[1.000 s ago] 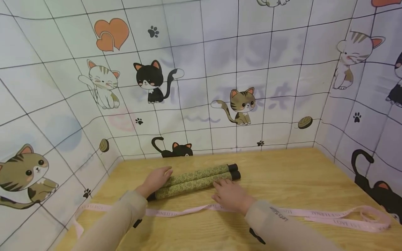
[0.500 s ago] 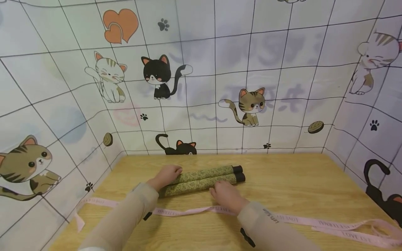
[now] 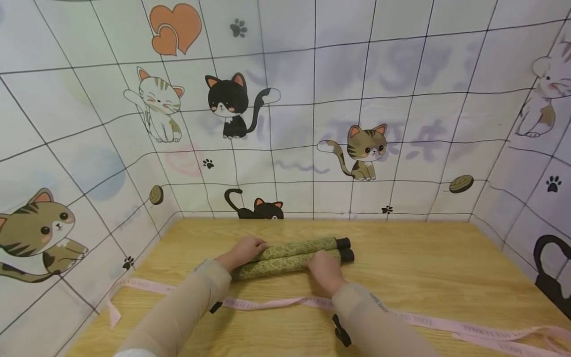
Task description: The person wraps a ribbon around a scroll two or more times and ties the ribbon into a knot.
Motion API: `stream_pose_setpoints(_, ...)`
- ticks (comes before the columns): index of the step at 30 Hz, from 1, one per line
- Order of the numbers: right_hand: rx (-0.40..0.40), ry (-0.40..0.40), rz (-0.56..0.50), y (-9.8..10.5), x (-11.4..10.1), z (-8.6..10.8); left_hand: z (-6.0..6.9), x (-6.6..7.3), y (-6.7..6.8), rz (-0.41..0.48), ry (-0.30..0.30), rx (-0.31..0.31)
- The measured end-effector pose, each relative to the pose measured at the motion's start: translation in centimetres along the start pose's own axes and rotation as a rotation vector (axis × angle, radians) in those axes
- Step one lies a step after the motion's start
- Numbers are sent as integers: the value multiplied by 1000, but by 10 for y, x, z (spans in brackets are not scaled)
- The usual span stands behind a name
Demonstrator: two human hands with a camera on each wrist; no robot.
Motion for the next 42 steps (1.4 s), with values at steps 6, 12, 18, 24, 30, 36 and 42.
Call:
stream_pose_setpoints(6,-65,-163,-206,-1,10,-8,-1,1,1,40,-21,-2)
stream_pose_setpoints(12,-179,-381,-709,-8,12,-6,-3,-5,-2,98,-12,-41)
stream_pose_setpoints(18,-262,-481,-1011,-12,12,0,-5,-1,-6,102,-2,-59)
stream_pose_setpoints(24,-257,-504,-1119,-15,4,3,-6,4,-10,7,12,-47)
stream_pose_setpoints(30,-185,-513,-1152,-17,-11,2,-8,14,-12,-71,-31,12)
stream_pose_setpoints(36,-137,-499,-1107,-18,-13,0,-11,28,-18,-74,-69,17)
stream_pose_setpoints(42,-126,-508,-1113,-16,-8,0,-14,34,-22,-82,-13,-1)
Point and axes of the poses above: each hand's wrist, its own z-axis away from the middle knuckle, its own y-axis out of the back of the hand, x = y × z, the point moved 3 cm from there along -z, towards the middle knuckle, and after that the axes turned 2 degrees about -y, right-handed, at the moved point
